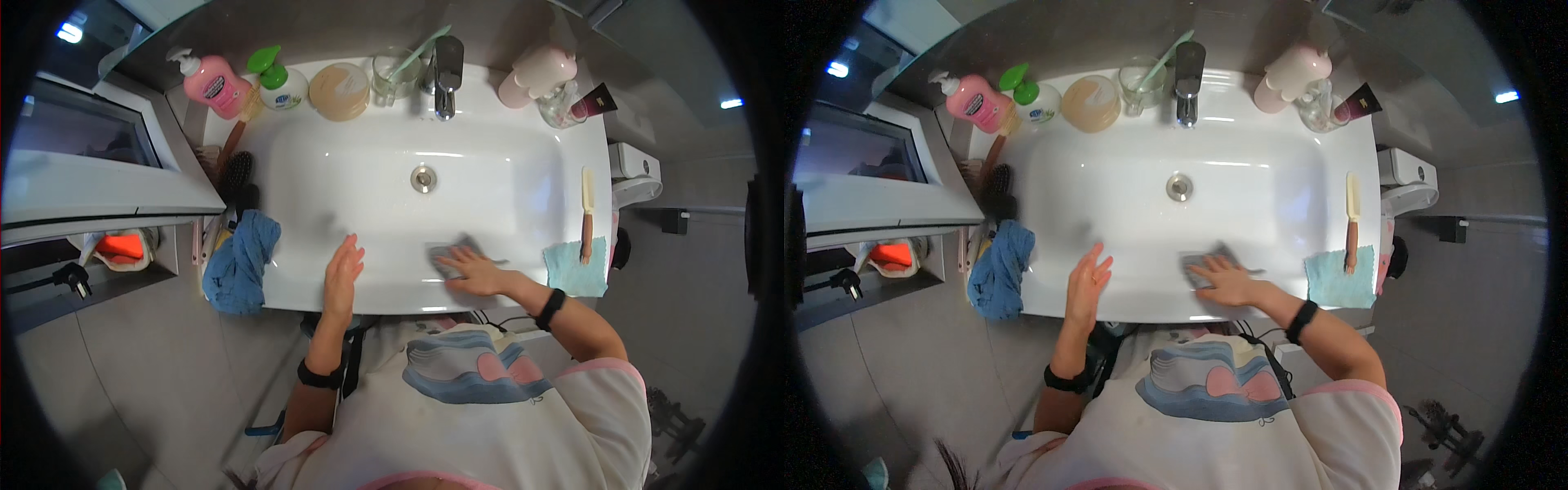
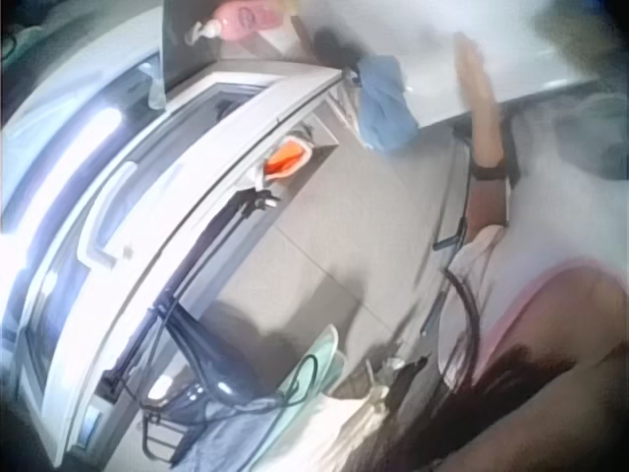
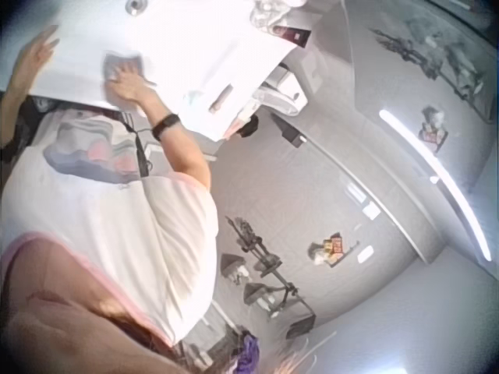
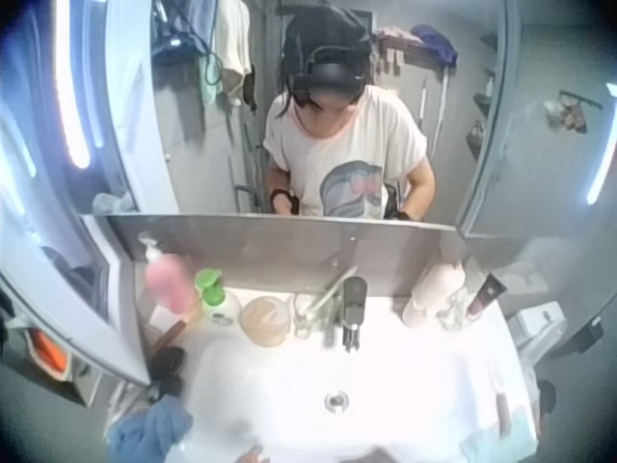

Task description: Cleaning a bathroom sink and mirror with a cloth.

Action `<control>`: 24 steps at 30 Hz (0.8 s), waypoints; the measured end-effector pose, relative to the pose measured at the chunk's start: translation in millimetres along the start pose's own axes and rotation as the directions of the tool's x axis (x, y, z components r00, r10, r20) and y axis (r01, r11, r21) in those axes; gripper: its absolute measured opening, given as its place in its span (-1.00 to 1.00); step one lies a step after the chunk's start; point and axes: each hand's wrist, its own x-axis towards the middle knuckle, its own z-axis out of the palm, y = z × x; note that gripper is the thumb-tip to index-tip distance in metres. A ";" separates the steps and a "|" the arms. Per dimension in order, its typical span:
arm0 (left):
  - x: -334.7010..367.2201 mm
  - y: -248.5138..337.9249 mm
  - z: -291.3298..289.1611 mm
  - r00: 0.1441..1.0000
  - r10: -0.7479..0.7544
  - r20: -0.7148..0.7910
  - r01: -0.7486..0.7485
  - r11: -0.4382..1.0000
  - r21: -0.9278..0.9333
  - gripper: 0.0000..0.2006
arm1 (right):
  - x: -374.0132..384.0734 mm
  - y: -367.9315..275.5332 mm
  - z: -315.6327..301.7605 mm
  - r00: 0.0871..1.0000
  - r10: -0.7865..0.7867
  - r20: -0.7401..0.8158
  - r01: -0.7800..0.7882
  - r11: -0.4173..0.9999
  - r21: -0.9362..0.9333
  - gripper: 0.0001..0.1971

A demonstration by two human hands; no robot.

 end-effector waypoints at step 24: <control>-31.0 7.2 -52.1 0.985 0.134 -0.108 -0.116 0.981 0.155 -0.58 | 7.8 -98.2 54.8 0.713 -0.474 -0.517 0.271 0.866 -0.420 -0.43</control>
